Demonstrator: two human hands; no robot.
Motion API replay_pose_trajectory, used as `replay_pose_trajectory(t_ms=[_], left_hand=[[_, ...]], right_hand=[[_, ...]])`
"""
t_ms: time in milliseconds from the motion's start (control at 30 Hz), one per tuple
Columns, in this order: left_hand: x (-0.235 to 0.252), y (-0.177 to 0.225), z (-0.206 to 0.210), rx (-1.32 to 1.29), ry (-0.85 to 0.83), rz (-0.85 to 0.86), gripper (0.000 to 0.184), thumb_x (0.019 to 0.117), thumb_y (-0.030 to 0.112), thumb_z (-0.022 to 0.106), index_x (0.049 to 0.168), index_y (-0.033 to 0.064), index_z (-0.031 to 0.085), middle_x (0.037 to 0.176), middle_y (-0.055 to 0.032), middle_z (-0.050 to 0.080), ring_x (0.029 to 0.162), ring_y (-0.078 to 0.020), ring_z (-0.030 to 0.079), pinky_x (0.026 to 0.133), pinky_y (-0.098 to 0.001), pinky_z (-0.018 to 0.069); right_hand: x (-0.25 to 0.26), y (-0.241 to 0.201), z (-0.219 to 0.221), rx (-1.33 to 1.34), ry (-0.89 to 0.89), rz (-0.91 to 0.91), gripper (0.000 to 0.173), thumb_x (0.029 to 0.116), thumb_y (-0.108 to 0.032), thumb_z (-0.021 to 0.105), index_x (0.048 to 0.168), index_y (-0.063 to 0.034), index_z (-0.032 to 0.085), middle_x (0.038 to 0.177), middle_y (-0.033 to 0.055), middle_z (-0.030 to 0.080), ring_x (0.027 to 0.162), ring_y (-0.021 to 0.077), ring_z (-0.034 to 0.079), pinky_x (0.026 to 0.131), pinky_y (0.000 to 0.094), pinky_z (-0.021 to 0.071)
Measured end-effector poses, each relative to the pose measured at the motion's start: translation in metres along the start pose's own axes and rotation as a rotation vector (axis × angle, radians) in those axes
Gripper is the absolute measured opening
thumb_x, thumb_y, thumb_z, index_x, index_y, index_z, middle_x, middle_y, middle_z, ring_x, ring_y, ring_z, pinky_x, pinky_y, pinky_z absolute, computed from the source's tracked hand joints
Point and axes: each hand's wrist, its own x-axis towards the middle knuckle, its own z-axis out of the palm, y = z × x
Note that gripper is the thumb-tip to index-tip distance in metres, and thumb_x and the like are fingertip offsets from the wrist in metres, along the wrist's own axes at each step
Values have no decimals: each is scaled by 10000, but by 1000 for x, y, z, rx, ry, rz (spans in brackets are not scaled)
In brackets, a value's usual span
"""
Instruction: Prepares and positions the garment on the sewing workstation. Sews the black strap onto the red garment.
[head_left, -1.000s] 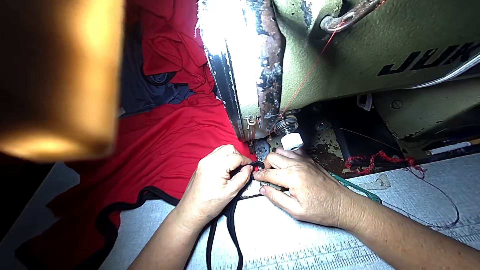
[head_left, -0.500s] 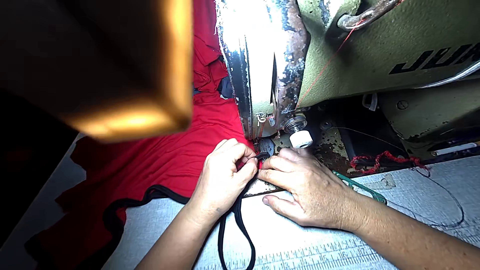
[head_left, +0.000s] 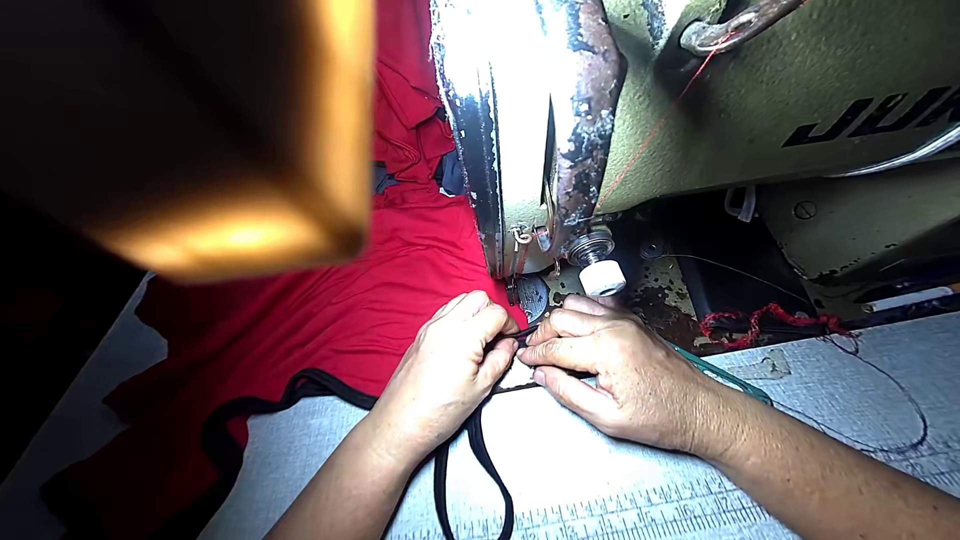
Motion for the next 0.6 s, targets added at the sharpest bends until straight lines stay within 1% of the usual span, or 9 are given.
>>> replay_pose_trajectory(t_ms=[67, 200, 433, 567, 600], left_hand=[[0, -1, -1, -41, 7, -30, 90, 907, 217, 646, 875, 188, 726, 841, 104, 577, 827, 11, 583, 725, -147, 491], [0, -1, 0, -62, 31, -33, 108, 897, 180, 642, 853, 172, 740, 829, 98, 589, 794, 36, 583, 684, -109, 485], [0, -1, -1, -42, 34, 6, 127, 870, 150, 614, 820, 170, 729, 802, 95, 564, 766, 38, 560, 651, -103, 457], [1, 0, -2, -28, 28, -27, 116, 873, 155, 610, 826, 165, 716, 790, 96, 557, 727, 46, 554, 615, -98, 452], [2, 0, -3, -39, 18, -37, 107, 867, 153, 617, 828, 164, 716, 786, 97, 564, 716, 46, 557, 610, -99, 457]], right_hand=[[0, 0, 0, -2, 6, -1, 284, 969, -250, 545, 945, -217, 825, 913, -114, 705, 914, 41, 585, 827, 286, 411], [0, 1, 0, -2, 23, -3, 283, 960, -233, 548, 916, -215, 827, 927, -112, 718, 918, 40, 592, 816, 274, 419], [0, 1, 0, 8, 49, -4, 271, 950, -223, 559, 873, -201, 818, 914, -108, 725, 913, 39, 598, 806, 270, 418], [1, 1, 2, 14, 53, 10, 245, 940, -219, 572, 848, -184, 796, 905, -91, 707, 913, 38, 608, 809, 265, 429], [0, 1, 2, 4, 61, 16, 229, 934, -224, 578, 864, -185, 792, 901, -87, 699, 908, 39, 610, 806, 265, 437]])
